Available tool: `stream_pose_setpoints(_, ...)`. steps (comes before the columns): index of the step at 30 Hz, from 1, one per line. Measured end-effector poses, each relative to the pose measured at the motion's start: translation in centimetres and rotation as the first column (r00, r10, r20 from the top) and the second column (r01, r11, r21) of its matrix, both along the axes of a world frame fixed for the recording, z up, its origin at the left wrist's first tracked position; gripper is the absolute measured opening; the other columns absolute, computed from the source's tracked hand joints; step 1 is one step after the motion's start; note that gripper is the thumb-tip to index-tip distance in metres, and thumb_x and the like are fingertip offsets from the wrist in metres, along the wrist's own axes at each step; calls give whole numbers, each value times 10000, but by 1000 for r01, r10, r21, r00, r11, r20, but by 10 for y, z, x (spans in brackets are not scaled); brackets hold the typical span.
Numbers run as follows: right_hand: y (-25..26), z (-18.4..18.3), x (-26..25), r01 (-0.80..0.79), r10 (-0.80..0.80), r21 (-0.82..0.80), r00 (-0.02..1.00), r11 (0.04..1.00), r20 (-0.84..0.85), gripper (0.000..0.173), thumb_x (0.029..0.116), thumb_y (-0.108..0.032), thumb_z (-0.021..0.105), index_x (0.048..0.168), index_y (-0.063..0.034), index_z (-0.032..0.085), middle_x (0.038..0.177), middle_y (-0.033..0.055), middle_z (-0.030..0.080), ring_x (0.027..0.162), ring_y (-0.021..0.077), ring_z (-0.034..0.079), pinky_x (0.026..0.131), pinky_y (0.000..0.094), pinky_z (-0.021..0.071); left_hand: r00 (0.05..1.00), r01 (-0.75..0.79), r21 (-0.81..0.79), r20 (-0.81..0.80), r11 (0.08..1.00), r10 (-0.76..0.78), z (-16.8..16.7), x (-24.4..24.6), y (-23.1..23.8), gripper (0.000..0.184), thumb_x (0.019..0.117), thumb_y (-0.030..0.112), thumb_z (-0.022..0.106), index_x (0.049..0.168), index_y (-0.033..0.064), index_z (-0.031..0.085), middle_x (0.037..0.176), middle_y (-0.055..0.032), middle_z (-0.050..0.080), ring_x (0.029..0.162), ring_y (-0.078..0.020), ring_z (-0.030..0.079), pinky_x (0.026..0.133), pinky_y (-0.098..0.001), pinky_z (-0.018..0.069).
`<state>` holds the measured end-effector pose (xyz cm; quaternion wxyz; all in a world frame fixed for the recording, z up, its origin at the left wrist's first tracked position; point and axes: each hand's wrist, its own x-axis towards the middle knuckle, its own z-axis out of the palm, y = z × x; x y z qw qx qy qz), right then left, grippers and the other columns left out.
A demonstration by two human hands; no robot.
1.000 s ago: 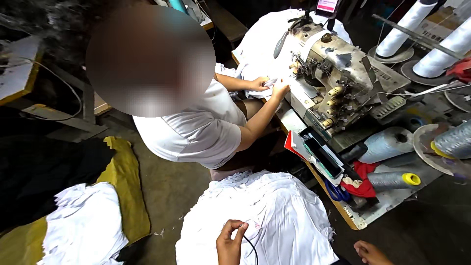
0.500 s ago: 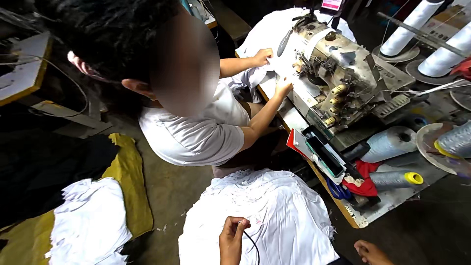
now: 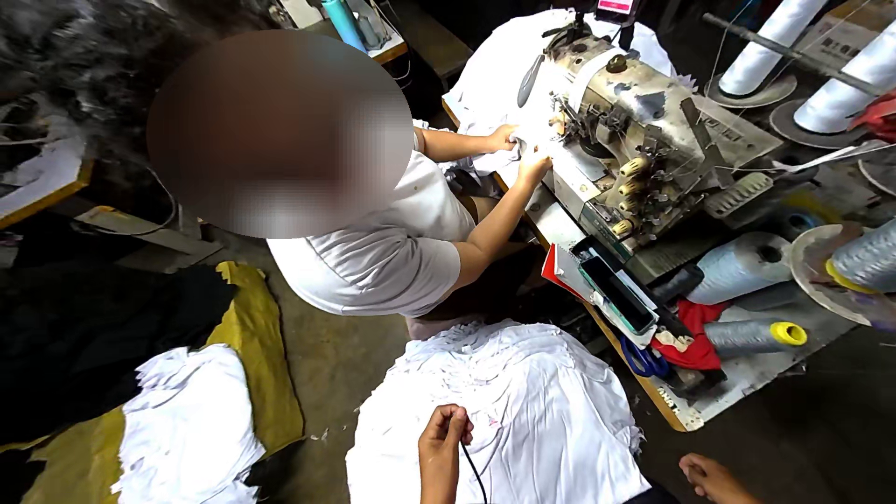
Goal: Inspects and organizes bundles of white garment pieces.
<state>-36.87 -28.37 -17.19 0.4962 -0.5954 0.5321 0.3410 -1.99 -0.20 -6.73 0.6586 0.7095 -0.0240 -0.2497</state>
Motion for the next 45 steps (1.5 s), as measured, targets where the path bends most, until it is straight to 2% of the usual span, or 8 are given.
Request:
stream_pose_setpoints(9, 1, 5, 3, 39, -39, 8, 999, 999, -6, 339, 1083, -61, 450, 1353, 132, 524, 1331, 351, 566, 1187, 438, 610, 1038, 523, 463, 968, -120, -83, -229, 989, 99, -4, 0, 1, 345, 1073, 119, 364, 1002, 34, 690, 735, 59, 619, 638, -14, 578, 643, -173, 514)
stream_pose_setpoints(13, 2, 6, 5, 40, -40, 17, 999, 999, -10, 344, 1086, -69, 449, 1360, 125, 523, 1346, 347, 559, 1205, 435, 603, 1047, 524, 455, 939, -142, -96, -327, 985, 103, 0, 0, 5, 346, 1067, 136, 371, 871, 76, 651, 674, 58, 593, 552, 4, 531, 541, -149, 463)
stream_pose_setpoints(16, 2, 5, 4, 36, -36, 8, 999, 999, -7, 344, 1086, -70, 448, 1364, 120, 522, 1341, 338, 566, 1195, 426, 607, 1039, 521, 460, 916, -184, -164, -386, 969, 109, -2, -2, 7, 324, 1045, 114, 405, 844, 85, 657, 706, 23, 643, 598, -27, 599, 587, -173, 518)
stream_pose_setpoints(20, 2, 0, -1, 44, -44, -7, 999, 999, 13, 332, 1079, -62, 463, 1344, 124, 534, 1311, 339, 578, 1163, 424, 618, 1014, 521, 475, 926, -159, -213, -372, 964, 71, -6, -5, 7, 307, 1029, 80, 444, 833, 58, 679, 710, -6, 674, 585, -38, 618, 579, -178, 538)
stream_pose_setpoints(32, 4, 8, -4, 45, -45, -27, 999, 999, -6, 334, 1083, -73, 452, 1347, 114, 539, 1295, 327, 592, 1141, 408, 630, 1002, 516, 481, 956, -71, -184, -293, 980, 15, -5, -8, 8, 352, 1038, 87, 417, 810, 69, 684, 616, 68, 597, 476, 38, 466, 470, -119, 399)
stream_pose_setpoints(37, 2, 6, -7, 34, -34, -40, 999, 999, -18, 330, 1084, -77, 454, 1350, 95, 548, 1300, 312, 596, 1146, 394, 630, 1003, 510, 481, 956, -91, -202, -292, 975, 29, -6, -10, 10, 351, 1061, 106, 395, 952, 12, 715, 645, 63, 599, 503, 32, 483, 497, -124, 424)
stream_pose_setpoints(42, 3, 5, -7, 40, -41, -45, 999, 998, -12, 332, 1084, -79, 458, 1349, 104, 541, 1305, 320, 592, 1160, 406, 626, 1012, 515, 479, 951, -95, -267, -309, 959, 8, -16, -10, 17, 324, 1034, 45, 397, 1232, -43, 639, 817, 19, 652, 683, -30, 609, 688, -178, 538)
stream_pose_setpoints(45, 5, 5, -6, 45, -46, -42, 999, 998, -11, 331, 1085, -79, 456, 1350, 99, 542, 1302, 315, 594, 1157, 400, 627, 1010, 508, 480, 936, -158, -231, -345, 960, 71, -13, -10, 15, 279, 1031, 11, 406, 1192, -42, 627, 766, 8, 634, 637, -38, 601, 643, -180, 537)
